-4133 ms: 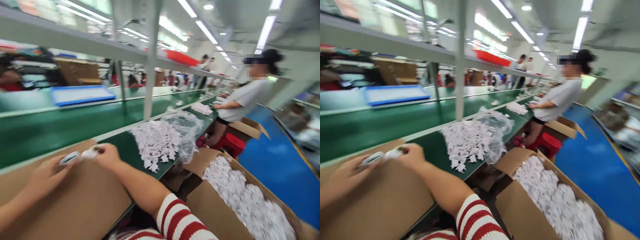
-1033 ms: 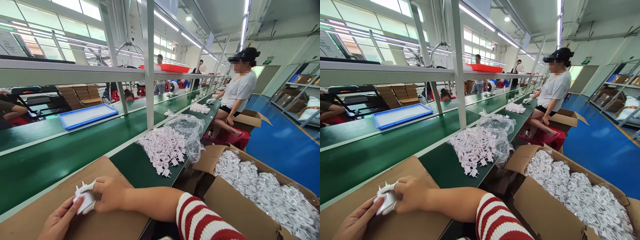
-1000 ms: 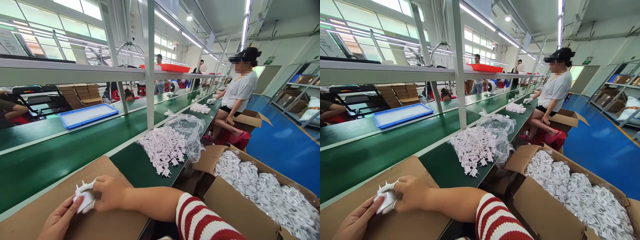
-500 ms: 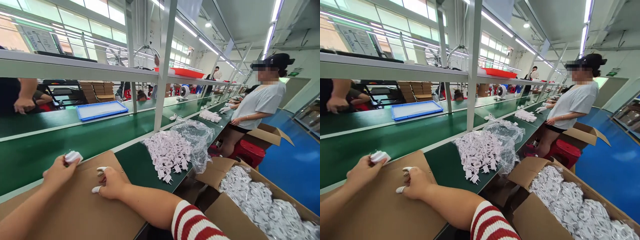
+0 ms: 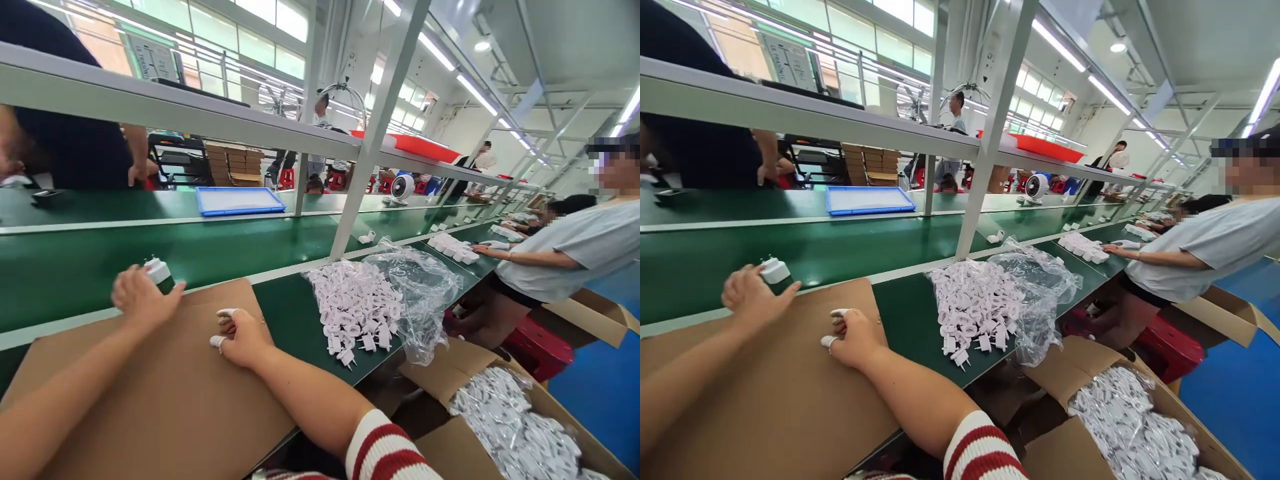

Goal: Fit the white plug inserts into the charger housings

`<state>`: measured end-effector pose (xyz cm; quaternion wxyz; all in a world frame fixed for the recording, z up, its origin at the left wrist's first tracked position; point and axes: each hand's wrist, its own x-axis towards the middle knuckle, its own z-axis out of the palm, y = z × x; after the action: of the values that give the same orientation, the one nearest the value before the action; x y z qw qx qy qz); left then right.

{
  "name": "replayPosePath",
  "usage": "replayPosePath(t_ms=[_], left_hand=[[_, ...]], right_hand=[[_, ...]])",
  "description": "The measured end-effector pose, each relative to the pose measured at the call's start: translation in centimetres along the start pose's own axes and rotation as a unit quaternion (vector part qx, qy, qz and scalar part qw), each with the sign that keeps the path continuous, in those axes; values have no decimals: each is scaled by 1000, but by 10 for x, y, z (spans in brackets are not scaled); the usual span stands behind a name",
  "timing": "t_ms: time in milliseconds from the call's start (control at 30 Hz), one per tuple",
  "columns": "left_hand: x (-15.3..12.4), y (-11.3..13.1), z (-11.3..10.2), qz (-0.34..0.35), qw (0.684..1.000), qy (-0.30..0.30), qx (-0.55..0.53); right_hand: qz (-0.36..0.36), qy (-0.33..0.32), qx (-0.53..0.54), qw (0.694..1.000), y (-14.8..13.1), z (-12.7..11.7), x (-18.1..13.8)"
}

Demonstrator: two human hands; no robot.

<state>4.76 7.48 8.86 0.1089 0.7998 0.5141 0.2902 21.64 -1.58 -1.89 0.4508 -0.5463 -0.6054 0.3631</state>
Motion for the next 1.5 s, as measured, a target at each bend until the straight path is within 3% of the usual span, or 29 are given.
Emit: replayPosePath(t_ms=[100, 200, 300, 433, 567, 1000, 1500], left_hand=[[-40, -12, 29, 28, 998, 9, -59], [-78, -15, 51, 102, 985, -53, -128], [-96, -13, 59, 176, 965, -105, -163], [-95, -10, 55, 243, 936, -155, -200], [-93, -12, 52, 260, 922, -154, -242], [-101, -12, 53, 181, 946, -91, -254], [-102, -14, 57, 235, 947, -41, -215]], right_hand=[[-1, 13, 36, 999, 4, 4, -3], [-16, 32, 49, 998, 9, 7, -7], [-52, 40, 56, 996, 10, 6, -13], [-76, 33, 18, 996, 5, 2, -18], [-85, 51, -13, 995, 5, 0, -18], [-136, 88, -111, 981, 0, -6, -24], [-174, 131, -244, 945, -6, -8, -28]])
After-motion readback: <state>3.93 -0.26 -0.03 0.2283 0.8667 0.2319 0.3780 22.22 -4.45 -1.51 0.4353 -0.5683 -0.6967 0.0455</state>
